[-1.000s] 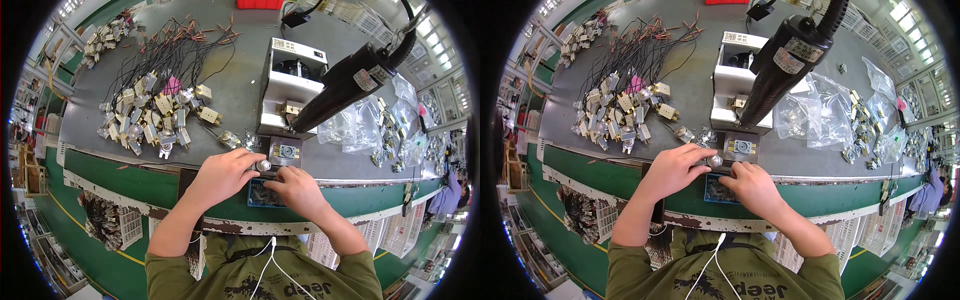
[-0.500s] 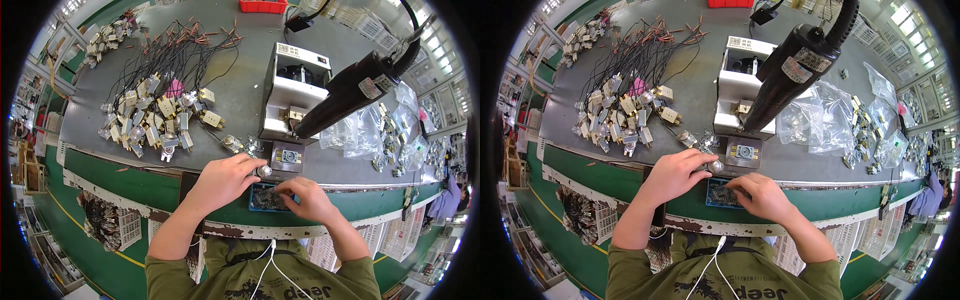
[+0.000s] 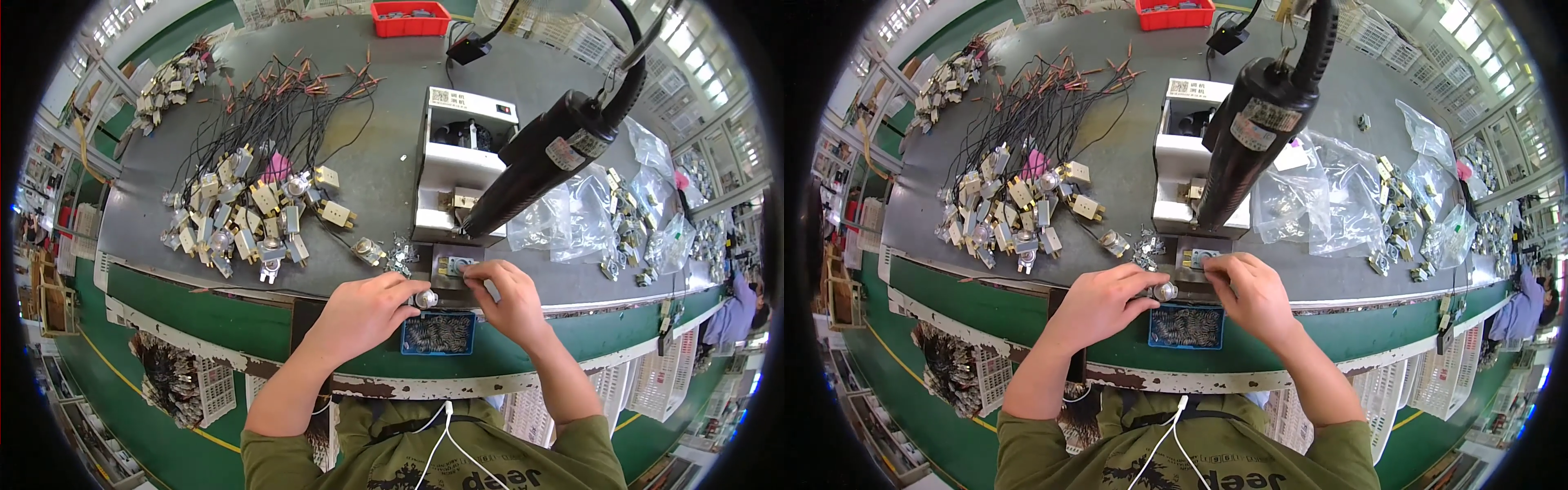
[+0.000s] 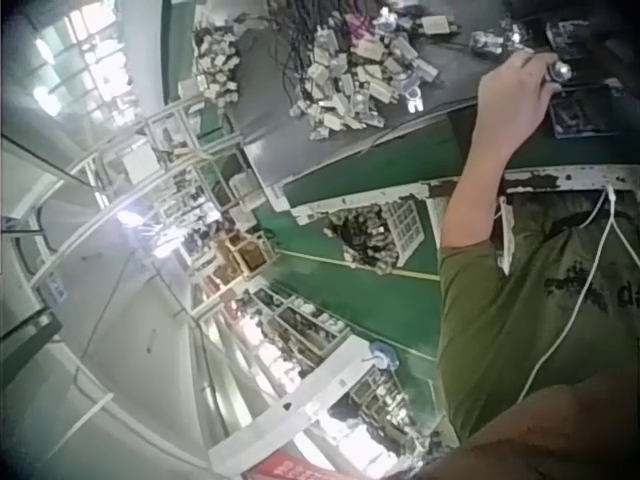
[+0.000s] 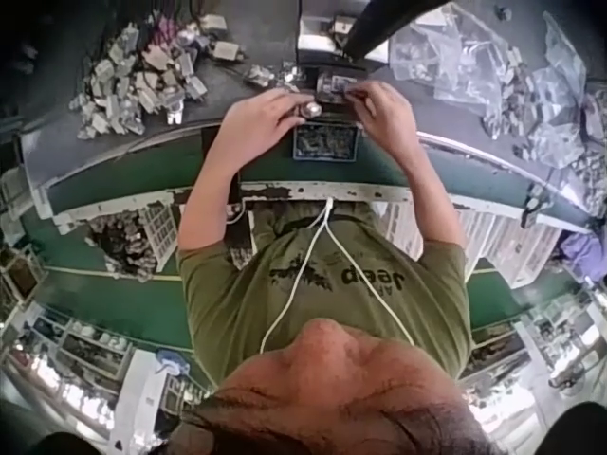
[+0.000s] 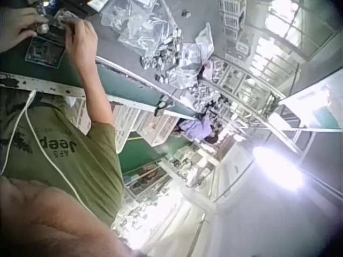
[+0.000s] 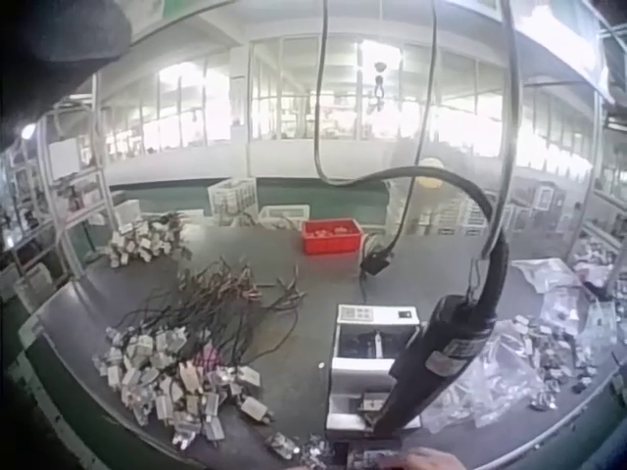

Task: Assemble electrical components and wiring harnesses using an electric screwdriver on a factory production line.

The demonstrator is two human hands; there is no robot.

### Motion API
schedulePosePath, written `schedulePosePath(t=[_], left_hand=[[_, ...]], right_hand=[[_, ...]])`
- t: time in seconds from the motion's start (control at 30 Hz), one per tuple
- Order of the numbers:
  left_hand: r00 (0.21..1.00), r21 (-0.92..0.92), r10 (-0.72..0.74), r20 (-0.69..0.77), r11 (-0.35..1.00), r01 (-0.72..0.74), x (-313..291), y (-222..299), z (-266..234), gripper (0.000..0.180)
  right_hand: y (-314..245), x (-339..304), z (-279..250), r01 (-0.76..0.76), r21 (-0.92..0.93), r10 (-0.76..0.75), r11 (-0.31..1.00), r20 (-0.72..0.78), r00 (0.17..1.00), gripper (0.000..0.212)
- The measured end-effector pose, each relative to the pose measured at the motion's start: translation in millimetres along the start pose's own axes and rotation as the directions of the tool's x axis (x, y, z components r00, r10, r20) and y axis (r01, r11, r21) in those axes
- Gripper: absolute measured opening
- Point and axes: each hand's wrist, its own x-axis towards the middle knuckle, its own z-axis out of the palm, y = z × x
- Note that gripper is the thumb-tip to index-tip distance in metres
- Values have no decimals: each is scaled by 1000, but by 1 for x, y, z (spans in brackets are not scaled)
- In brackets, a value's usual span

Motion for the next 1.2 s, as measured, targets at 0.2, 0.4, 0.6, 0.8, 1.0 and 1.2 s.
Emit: schedulePosePath(t=[0.2, 0.4, 0.6, 0.8, 1.0, 1.2], left_hand=[[1000, 26, 0, 9, 1000, 0, 0, -2, 2, 34], [1000, 40, 7, 4, 999, -7, 2, 0, 1, 34], [1000, 21, 11, -10, 1000, -11, 6, 4, -1, 35], [999, -2, 25, -37, 1000, -25, 9, 12, -2, 35], [997, 1, 75, -20, 997, -75, 14, 18, -2, 36], [998, -15, 56, -32, 998, -56, 16, 20, 0, 36]], right_hand=[[7, 9, 4, 49, -44, -53, 998, -86, 995, 18], [9, 9, 8, 19, -135, -28, 991, -62, 998, 13], [5, 12, 5, 29, -116, -34, 993, -39, 999, 15], [-16, 3, -7, 11, -27, -13, 1000, -61, 998, 22], [-32, -3, 5, -161, 328, 153, 931, 50, 987, 48], [-25, -5, 8, -241, 371, 218, 897, 103, 971, 51]])
